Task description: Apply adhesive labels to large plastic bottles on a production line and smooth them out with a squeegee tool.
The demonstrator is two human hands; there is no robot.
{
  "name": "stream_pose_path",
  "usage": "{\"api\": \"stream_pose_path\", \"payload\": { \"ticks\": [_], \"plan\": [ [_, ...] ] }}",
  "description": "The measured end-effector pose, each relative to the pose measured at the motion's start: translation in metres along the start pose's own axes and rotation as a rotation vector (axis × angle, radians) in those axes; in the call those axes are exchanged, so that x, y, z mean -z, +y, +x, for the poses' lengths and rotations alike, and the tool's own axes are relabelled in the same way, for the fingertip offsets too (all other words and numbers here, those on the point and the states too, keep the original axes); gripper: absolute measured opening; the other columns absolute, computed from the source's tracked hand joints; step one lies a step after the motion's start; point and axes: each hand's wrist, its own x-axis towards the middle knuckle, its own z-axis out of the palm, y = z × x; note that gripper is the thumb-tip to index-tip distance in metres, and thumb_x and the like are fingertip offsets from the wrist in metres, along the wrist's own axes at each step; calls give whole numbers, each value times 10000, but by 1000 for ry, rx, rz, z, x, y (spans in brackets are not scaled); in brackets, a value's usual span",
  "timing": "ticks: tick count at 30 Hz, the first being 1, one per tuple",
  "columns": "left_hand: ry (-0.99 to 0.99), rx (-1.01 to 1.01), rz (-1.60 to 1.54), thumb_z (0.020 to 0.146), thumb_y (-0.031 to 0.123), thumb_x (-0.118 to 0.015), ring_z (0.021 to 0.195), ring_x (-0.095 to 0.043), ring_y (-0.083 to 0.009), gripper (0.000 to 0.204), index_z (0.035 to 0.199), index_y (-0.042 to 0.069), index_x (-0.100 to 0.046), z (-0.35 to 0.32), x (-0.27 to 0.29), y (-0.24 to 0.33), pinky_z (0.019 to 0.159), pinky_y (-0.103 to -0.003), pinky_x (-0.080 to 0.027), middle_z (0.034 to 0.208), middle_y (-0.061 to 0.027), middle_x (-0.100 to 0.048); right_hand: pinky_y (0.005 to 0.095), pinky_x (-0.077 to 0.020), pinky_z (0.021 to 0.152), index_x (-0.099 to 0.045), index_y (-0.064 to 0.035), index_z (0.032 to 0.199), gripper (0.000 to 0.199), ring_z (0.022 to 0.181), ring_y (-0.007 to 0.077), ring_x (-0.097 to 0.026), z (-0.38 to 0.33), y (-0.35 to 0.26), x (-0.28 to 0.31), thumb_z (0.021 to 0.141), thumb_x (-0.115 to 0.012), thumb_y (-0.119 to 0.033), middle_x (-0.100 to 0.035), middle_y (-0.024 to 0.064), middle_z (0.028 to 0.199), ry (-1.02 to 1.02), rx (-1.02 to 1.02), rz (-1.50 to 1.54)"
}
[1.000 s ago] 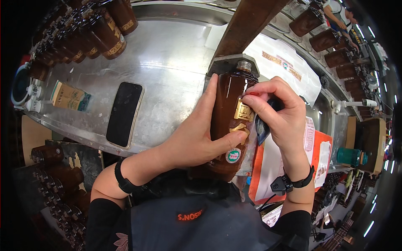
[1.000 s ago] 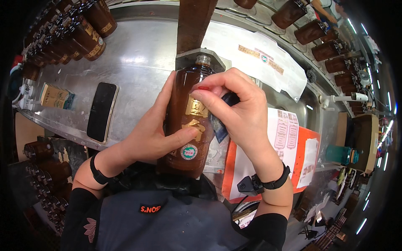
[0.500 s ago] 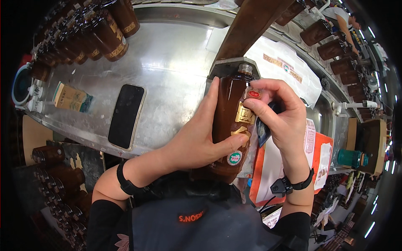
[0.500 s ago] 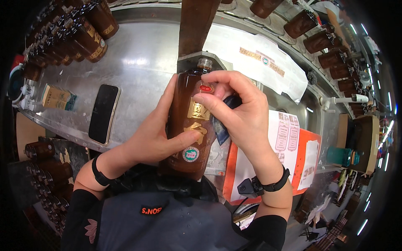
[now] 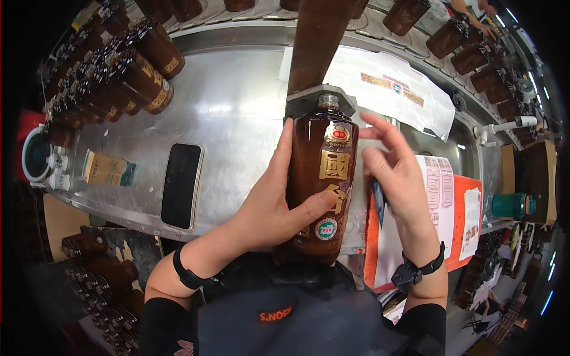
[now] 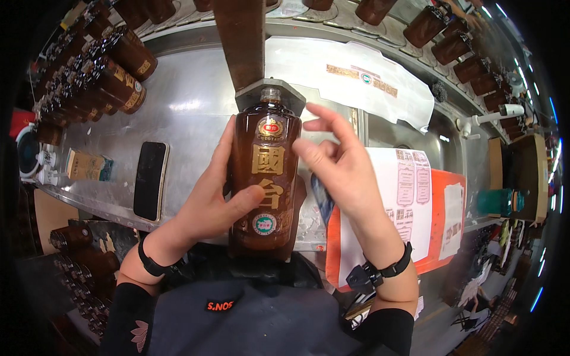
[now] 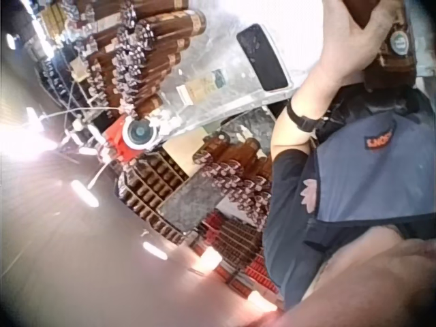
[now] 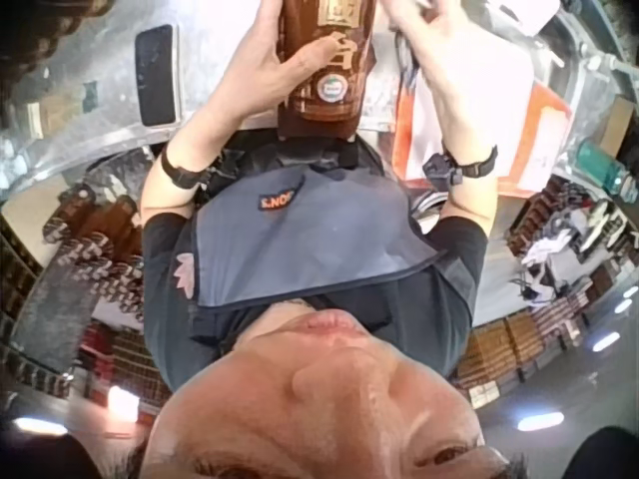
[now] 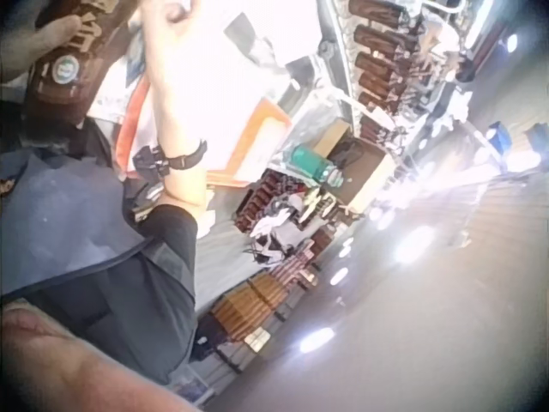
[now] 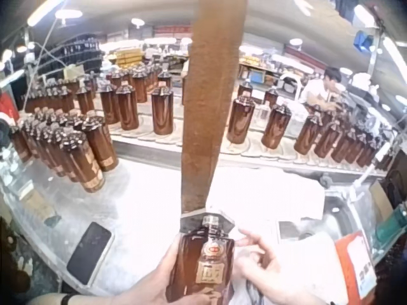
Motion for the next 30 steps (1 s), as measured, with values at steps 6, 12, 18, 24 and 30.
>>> {"api": "stream_pose_path", "payload": {
  "ticks": [6,12,18,24,30],
  "plan": [
    [45,23,-99,953,216,-652,1346,-438,-251,936,1539,-64,22,6,-3,-3,1110,-350,-348,1501,-223,-362,189,-470,717,-447,-26,1427,680,727,35,-582,-9,1,-8,828,-766,-59,-538,91,1249,-44,15,15],
    [83,22,-127,959,212,-650,1382,-390,-258,903,1543,-55,-15,9,0,-1,1121,-365,-340,1536,-220,-301,173,-452,690,-462,-24,1421,627,713,23,-569,-5,3,-3,863,-743,-82,-561,71,1218,-31,11,46],
    [107,81,-132,946,190,-667,1385,-379,-264,852,1542,-16,-95,15,1,7,1127,-379,-339,1536,-209,-272,197,-511,730,-605,-23,1267,415,777,22,-585,18,-2,25,1050,-477,-352,-653,28,1026,60,-12,258],
    [112,97,-7,907,154,-708,1346,-420,-274,881,1540,8,-113,15,-3,-1,1108,-383,-367,1498,-202,-311,223,-502,863,-567,13,1299,450,941,93,-630,16,-28,17,868,-699,-2,-662,48,1051,74,107,301],
    [128,29,-117,899,142,-710,1302,-467,-264,902,1540,9,-90,18,-9,0,1067,-377,-415,1465,-200,-359,224,-508,848,-627,5,1198,382,933,81,-635,15,-46,9,833,-729,-43,-683,41,1018,-95,66,111]
  ]
}}
